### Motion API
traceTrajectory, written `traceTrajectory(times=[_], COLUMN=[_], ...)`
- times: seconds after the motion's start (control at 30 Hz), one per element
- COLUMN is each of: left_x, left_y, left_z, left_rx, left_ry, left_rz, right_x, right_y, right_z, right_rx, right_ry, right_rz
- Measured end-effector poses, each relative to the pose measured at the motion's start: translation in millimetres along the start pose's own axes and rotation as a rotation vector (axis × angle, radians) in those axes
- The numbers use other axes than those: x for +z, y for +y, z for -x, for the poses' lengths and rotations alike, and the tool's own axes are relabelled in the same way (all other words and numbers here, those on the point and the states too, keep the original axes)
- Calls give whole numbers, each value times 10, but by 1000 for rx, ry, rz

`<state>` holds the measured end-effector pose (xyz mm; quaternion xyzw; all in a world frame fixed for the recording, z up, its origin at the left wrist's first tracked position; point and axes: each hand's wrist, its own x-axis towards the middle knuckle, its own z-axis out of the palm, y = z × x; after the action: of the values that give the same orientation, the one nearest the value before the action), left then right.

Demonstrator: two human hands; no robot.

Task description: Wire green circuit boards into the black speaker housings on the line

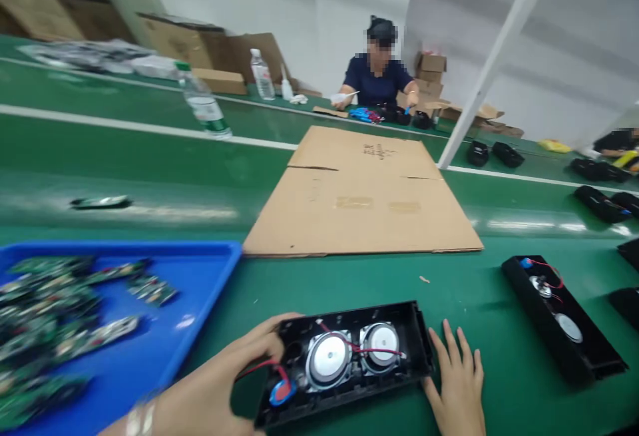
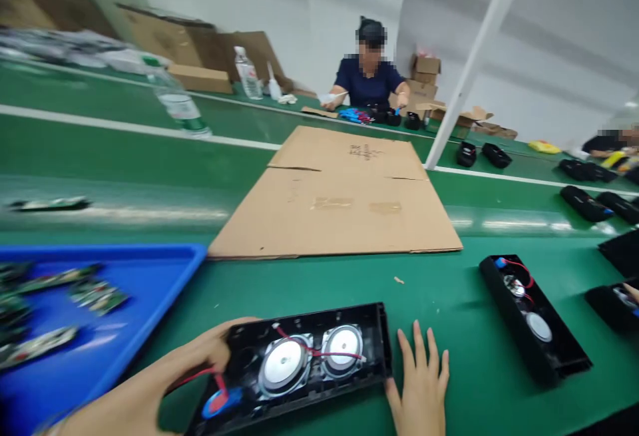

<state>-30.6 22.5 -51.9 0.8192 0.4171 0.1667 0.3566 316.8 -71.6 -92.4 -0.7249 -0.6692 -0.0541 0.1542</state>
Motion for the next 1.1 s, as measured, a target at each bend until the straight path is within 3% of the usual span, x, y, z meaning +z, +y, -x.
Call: traceTrajectory(times=[0.07, 0.17, 0.23, 0.3, 0.37, 0.5, 0.6, 0.73, 0.87, 0.93, 0.97, 1.1], left_x=[-37, -74, -76, -79, -94, -135, -192, -500, -1148, -1497, -1650, -2023], left_y=[108, 193, 199, 185, 168, 143, 129, 60, -207, -400, -492, -679], left_z=[26, 79, 155, 254, 358, 553, 675, 741, 611, 464, 375, -3], left_rx=[-12, -64, -89, -112, -146, -204, -250, -393, -621, -666, -683, -669], left_ry=[-94, -91, -54, -35, -17, 79, 151, 323, 462, 525, 553, 599], left_rz=[108, 156, 170, 170, 149, 98, 49, -114, -401, -461, -482, -509], right_x=[12, -179, -393, -572, -648, -499, -315, -248, -416, -485, -494, -358], right_y=[158, 335, 263, -21, -471, -1458, -1962, -2175, -1931, -1726, -1633, -1497], right_z=[-8, -104, -207, -313, -400, -498, -547, -667, -820, -859, -860, -742], right_rx=[13, 55, 164, 176, -23, -769, -861, -898, -977, -875, -746, -50], right_ry=[-23, -41, 50, 171, 225, 156, 109, 122, 129, 91, 71, 36], right_rz=[-18, -152, -180, -206, -331, -409, -276, -358, -666, -784, -850, -1125])
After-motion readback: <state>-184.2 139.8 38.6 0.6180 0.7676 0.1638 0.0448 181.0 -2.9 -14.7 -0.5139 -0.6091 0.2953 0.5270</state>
